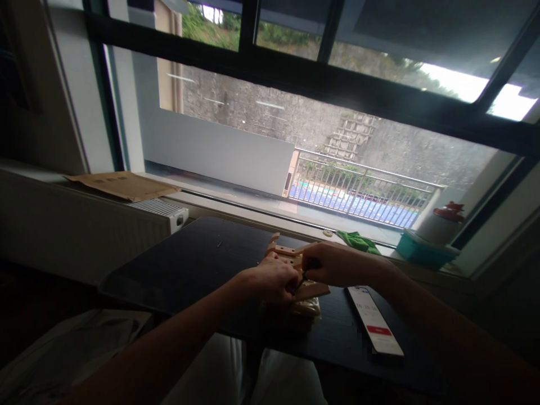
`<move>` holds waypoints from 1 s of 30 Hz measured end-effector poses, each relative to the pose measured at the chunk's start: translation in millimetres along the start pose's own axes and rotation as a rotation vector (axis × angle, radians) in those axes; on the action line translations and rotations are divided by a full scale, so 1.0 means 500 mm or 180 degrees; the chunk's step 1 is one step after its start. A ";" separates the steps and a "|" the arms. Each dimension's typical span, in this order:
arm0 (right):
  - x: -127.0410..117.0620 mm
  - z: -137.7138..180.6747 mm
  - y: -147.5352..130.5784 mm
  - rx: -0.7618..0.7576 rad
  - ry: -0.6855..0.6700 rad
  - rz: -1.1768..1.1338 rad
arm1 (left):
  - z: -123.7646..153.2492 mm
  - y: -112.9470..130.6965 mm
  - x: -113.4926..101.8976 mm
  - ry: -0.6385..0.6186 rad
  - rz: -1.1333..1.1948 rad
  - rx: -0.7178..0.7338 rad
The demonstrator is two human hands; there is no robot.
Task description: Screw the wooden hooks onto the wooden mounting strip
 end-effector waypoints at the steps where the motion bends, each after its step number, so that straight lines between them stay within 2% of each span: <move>1: 0.001 0.001 0.000 -0.0020 0.0011 -0.0008 | 0.000 0.000 0.000 -0.0008 0.0000 0.0004; 13: -0.002 -0.006 0.001 0.0079 0.0123 0.0219 | 0.001 -0.001 0.002 -0.0005 0.0016 -0.0031; 17: 0.000 -0.008 0.000 0.0048 0.0034 0.0185 | -0.001 -0.003 0.006 -0.0020 0.0019 -0.0055; 30: -0.003 -0.012 -0.006 0.0393 0.0154 0.0341 | 0.001 -0.003 0.003 -0.0001 0.0065 0.0012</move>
Point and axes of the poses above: each hand's wrist, its own z-axis away from the middle knuckle, its own x-axis out of the palm, y = z × x, the point moved 2 cm from there along -z, towards the middle knuckle, and after that the axes turned 15 degrees about -x, right-handed, at the moved point
